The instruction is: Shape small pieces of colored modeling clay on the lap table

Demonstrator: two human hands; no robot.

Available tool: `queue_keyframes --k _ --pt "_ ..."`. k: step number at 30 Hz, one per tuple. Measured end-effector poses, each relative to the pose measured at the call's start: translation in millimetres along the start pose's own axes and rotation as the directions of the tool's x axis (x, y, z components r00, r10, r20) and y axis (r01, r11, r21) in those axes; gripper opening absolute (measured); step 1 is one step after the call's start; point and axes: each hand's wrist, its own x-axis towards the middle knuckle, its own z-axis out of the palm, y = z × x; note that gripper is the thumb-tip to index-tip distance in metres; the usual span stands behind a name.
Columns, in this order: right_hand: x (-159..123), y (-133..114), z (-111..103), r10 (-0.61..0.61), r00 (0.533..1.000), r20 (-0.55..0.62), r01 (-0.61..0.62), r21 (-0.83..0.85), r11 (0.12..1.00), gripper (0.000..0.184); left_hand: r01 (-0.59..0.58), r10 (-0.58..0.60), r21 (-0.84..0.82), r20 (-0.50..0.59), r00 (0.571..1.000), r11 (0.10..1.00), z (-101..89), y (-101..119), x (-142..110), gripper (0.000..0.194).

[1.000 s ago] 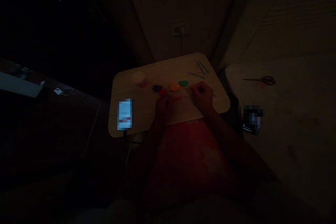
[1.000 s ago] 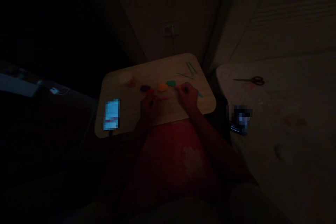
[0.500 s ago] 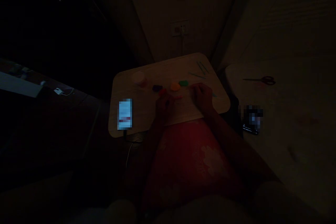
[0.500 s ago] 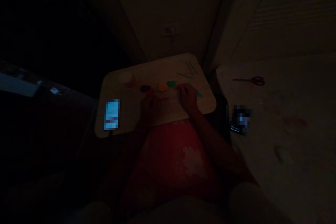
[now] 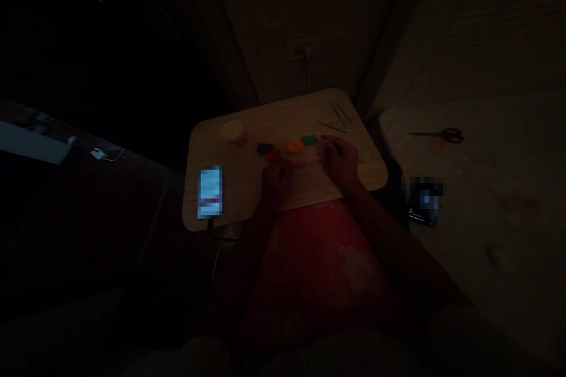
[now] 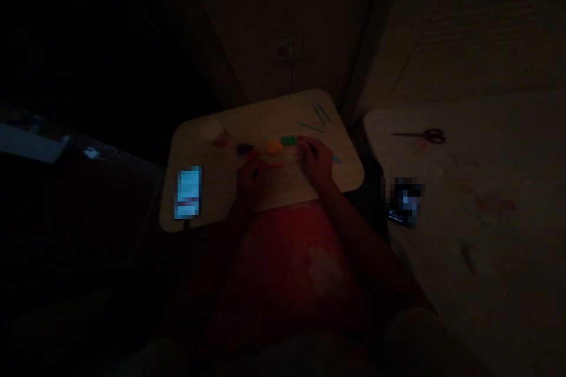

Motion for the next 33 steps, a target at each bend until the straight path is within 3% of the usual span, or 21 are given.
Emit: queue_keyframes --k 13,20,28,33 --pt "-2 -13 0 0.013 1.000 -0.022 -0.014 -0.058 0.998 0.016 -0.001 0.001 0.021 0.004 1.000 1.000 -0.4 1 0 0.031" --pt "-2 -13 2 0.025 0.998 -0.056 -0.026 -0.025 0.999 0.019 -0.007 0.007 0.013 0.006 1.000 1.000 -0.8 1 0 0.031" --pt "-3 -16 -2 0.003 0.999 0.037 -0.001 -0.051 0.999 0.022 -0.011 0.011 0.014 0.001 1.000 1.000 -0.6 1 0 0.030" --pt "-1 -7 -3 -0.018 1.000 -0.013 0.017 -0.068 0.998 0.024 -0.020 0.020 0.008 -0.008 1.000 1.000 0.0 -1 -1 0.032"
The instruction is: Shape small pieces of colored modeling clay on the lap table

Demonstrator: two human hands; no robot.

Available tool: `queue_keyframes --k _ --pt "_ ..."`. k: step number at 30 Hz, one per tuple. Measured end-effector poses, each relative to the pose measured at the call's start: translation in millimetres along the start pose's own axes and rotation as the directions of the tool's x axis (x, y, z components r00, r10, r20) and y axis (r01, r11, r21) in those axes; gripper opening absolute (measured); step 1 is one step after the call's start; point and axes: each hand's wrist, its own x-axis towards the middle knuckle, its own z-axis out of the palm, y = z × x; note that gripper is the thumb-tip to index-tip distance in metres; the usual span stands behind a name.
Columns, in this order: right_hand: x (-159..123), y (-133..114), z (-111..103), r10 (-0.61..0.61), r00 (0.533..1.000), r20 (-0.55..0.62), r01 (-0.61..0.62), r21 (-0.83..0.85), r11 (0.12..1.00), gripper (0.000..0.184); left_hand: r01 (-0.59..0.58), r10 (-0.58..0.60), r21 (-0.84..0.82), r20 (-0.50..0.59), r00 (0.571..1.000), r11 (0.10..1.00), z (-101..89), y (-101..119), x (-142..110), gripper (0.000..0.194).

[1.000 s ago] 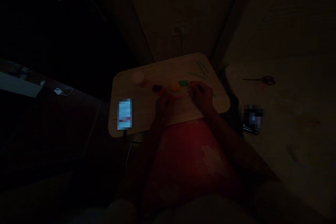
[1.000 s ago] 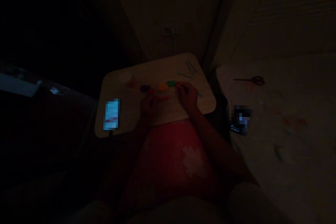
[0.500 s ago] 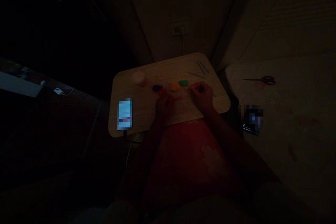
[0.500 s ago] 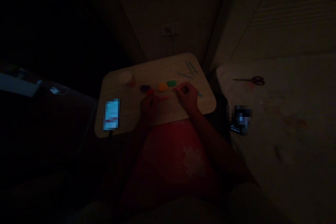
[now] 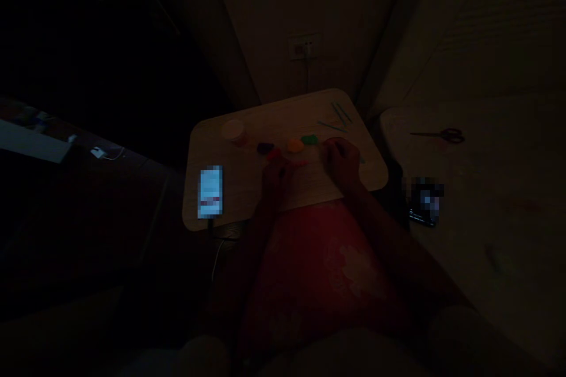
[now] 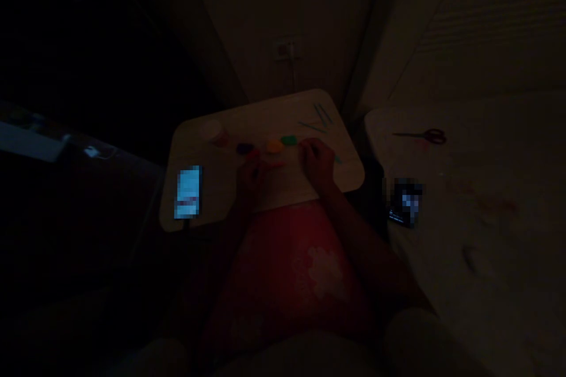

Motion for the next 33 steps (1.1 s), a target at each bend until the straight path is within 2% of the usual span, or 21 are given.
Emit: queue_keyframes --k 6,11,22,25,29,33 --pt "0 5 4 0.047 0.998 0.028 -0.050 0.115 0.992 0.032 0.004 -0.004 0.015 -0.002 1.000 1.000 0.7 -1 0 0.032" --pt "-1 5 6 0.062 0.997 0.037 -0.067 0.162 0.985 0.030 0.010 -0.010 0.021 0.012 1.000 1.000 0.1 0 0 0.032" --pt "-1 -3 3 0.072 0.997 0.040 -0.075 0.078 0.994 0.016 0.037 -0.037 0.022 0.008 0.999 0.999 -0.3 3 0 0.031" --pt "-2 -6 2 0.064 0.998 0.017 -0.065 0.047 0.997 0.022 0.035 -0.035 0.014 0.015 0.999 0.999 -0.3 1 0 0.030" --pt "-2 -6 0 0.005 0.999 0.045 -0.005 0.001 1.000 0.036 0.032 -0.032 0.018 0.010 0.999 0.999 -0.1 1 0 0.031" --pt "-1 1 -1 0.027 0.999 0.022 -0.026 -0.026 0.999 0.034 0.031 -0.031 0.005 0.013 0.999 1.000 -0.2 3 1 0.032"
